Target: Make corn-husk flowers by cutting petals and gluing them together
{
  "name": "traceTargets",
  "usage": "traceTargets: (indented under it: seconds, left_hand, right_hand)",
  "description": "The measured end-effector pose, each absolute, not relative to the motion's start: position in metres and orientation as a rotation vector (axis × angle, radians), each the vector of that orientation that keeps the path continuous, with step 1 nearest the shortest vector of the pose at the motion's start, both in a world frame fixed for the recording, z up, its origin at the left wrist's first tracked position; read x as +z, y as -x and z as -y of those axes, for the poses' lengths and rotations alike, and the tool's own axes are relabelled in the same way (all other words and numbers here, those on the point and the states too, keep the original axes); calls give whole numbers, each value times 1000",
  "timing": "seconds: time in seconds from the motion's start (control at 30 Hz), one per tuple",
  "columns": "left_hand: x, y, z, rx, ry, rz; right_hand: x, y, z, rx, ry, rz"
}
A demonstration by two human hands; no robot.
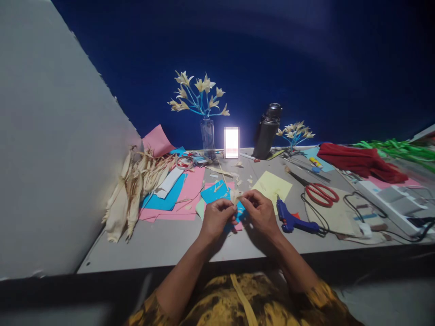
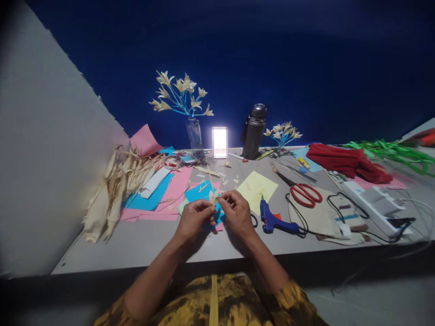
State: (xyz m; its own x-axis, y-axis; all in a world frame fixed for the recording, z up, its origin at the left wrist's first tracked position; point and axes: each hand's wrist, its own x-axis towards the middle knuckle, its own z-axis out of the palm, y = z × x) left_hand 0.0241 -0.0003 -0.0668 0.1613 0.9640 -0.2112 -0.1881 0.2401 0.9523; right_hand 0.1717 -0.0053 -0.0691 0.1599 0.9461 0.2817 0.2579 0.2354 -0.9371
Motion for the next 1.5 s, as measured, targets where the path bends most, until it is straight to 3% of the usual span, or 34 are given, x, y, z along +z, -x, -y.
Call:
traceTargets:
  seconds: [0.63, 1.5]
  left_hand:
    - [-65, -23, -2, 1103, -874, -937]
    - [-60, -12, -6, 921, -1054, -876]
  right_hand:
    - [-73, -174, 9, 952, 1169, 1308]
    - [-66, -184, 8, 783, 985, 1472]
